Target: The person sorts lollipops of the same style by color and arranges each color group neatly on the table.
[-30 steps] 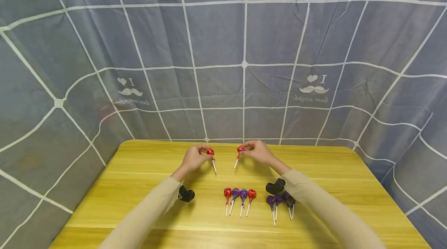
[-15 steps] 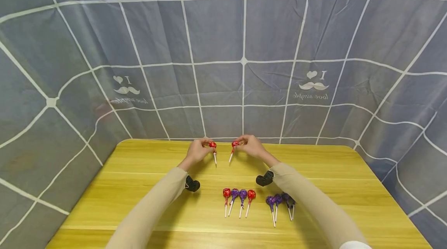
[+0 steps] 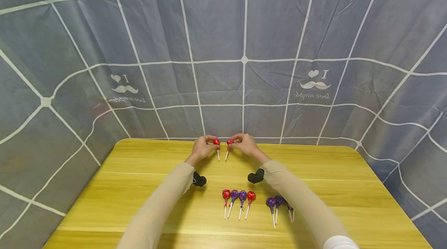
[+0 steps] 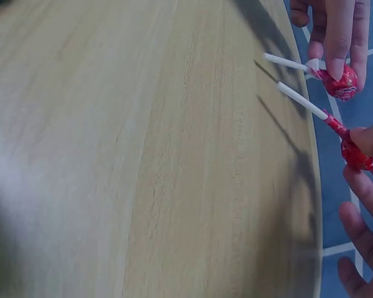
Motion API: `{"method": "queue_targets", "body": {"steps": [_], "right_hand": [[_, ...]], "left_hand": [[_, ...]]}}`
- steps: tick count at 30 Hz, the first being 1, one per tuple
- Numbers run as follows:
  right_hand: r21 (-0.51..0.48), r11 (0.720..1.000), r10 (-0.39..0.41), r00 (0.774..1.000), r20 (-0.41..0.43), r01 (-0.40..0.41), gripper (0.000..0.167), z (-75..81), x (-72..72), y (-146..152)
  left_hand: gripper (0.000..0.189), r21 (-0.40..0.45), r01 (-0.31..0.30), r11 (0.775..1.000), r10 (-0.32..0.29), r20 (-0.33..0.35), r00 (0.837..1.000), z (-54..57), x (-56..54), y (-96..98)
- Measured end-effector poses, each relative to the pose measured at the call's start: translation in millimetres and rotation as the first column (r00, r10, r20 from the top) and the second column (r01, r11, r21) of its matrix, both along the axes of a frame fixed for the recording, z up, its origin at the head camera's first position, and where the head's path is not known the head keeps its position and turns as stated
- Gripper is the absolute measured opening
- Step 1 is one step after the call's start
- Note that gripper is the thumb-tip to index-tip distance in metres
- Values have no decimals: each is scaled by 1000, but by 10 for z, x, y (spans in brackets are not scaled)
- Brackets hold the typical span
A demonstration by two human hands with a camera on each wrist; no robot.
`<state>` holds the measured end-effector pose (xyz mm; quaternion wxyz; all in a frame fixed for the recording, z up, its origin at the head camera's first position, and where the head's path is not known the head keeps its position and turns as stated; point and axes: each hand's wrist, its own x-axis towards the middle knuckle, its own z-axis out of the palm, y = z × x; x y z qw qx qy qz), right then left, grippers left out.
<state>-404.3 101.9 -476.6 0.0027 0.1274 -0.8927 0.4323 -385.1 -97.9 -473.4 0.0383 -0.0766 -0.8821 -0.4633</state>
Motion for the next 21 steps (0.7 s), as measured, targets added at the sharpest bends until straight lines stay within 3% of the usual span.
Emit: {"method": "queue_targets", "body": {"steps": [16,21], "right_hand": [[19,1000,-16,1000,20,16,23,-53,-86,-62],[60,998,-24,1000,20,23,23,-64,-90,-94]], "left_hand": [[28,-17,18,1000,-19,-17,1000,-114,-132,149],[29,-6,23,1000,-23,24,999,-157,-157,194]]}}
